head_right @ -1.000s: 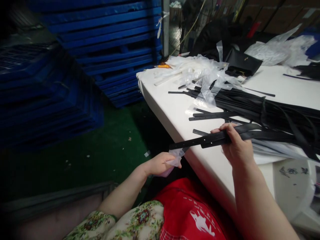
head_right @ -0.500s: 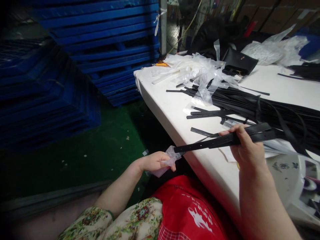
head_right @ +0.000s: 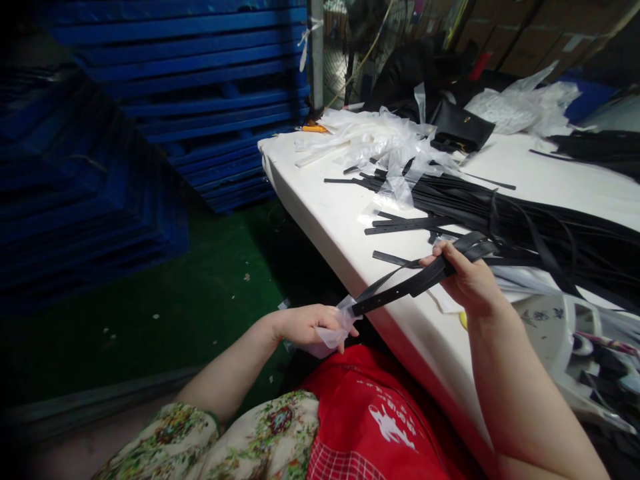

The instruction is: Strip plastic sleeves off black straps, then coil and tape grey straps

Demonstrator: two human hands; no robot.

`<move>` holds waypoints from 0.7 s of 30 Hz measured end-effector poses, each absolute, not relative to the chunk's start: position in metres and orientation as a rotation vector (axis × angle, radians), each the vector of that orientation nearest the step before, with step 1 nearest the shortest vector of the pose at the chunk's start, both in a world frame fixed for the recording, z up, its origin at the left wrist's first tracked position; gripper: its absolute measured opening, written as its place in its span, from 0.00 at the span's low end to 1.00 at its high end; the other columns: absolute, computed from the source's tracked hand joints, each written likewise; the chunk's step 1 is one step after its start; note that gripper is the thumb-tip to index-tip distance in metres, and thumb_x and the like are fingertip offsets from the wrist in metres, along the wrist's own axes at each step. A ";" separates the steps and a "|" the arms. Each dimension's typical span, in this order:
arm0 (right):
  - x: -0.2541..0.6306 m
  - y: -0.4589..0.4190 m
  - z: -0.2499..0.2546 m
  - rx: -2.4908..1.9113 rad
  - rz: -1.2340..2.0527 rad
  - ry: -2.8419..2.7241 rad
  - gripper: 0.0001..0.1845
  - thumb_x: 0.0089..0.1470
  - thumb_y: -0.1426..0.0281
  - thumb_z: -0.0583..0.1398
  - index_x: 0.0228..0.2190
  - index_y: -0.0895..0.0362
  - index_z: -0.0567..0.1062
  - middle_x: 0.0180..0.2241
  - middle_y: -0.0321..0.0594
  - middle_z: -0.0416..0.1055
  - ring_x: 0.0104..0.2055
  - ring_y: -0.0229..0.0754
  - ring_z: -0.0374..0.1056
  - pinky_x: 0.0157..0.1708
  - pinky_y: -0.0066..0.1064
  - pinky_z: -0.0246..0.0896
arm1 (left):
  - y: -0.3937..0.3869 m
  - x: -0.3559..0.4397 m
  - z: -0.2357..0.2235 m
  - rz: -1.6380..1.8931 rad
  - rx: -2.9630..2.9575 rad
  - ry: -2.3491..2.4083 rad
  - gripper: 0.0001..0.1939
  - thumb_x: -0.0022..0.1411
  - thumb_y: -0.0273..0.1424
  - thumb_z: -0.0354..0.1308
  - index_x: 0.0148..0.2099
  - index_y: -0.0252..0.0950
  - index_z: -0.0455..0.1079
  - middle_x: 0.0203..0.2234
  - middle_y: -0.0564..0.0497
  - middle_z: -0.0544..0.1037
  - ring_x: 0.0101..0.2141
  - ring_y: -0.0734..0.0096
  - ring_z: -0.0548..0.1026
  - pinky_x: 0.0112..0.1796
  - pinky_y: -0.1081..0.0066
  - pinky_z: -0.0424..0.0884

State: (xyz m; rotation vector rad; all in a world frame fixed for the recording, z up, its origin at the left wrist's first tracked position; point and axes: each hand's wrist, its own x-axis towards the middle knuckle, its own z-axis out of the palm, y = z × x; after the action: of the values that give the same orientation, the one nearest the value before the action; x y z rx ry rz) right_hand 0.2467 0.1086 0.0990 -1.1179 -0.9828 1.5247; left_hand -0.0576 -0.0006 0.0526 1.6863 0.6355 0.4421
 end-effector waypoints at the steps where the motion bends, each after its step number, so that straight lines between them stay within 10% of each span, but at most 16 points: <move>1: 0.247 0.109 0.098 -1.118 1.551 -0.964 0.15 0.43 0.59 0.70 0.25 0.56 0.74 0.20 0.39 0.74 0.22 0.42 0.73 0.24 0.30 0.71 | 0.001 -0.057 0.053 0.410 1.716 0.570 0.25 0.64 0.51 0.52 0.32 0.36 0.78 0.40 0.46 0.81 0.44 0.64 0.75 0.49 0.71 0.66; 7: 0.246 0.111 0.093 -1.094 1.563 -0.972 0.13 0.47 0.62 0.68 0.28 0.58 0.74 0.22 0.40 0.75 0.25 0.42 0.74 0.26 0.29 0.72 | 0.006 -0.056 0.053 0.393 1.768 0.452 0.33 0.68 0.52 0.38 0.39 0.34 0.76 0.48 0.41 0.77 0.51 0.63 0.72 0.55 0.68 0.62; 21: 0.256 0.110 0.097 -1.113 1.411 -0.903 0.11 0.49 0.63 0.66 0.25 0.57 0.74 0.18 0.36 0.71 0.23 0.39 0.72 0.28 0.28 0.70 | 0.004 -0.062 0.045 0.461 1.303 0.399 0.24 0.63 0.49 0.54 0.38 0.32 0.77 0.47 0.40 0.78 0.49 0.60 0.74 0.54 0.63 0.64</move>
State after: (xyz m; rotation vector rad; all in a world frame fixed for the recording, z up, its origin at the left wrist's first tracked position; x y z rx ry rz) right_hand 0.2562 0.1103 0.0968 -1.1126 -0.9032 1.4112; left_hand -0.0618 0.0040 0.0449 1.3028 0.3991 0.4607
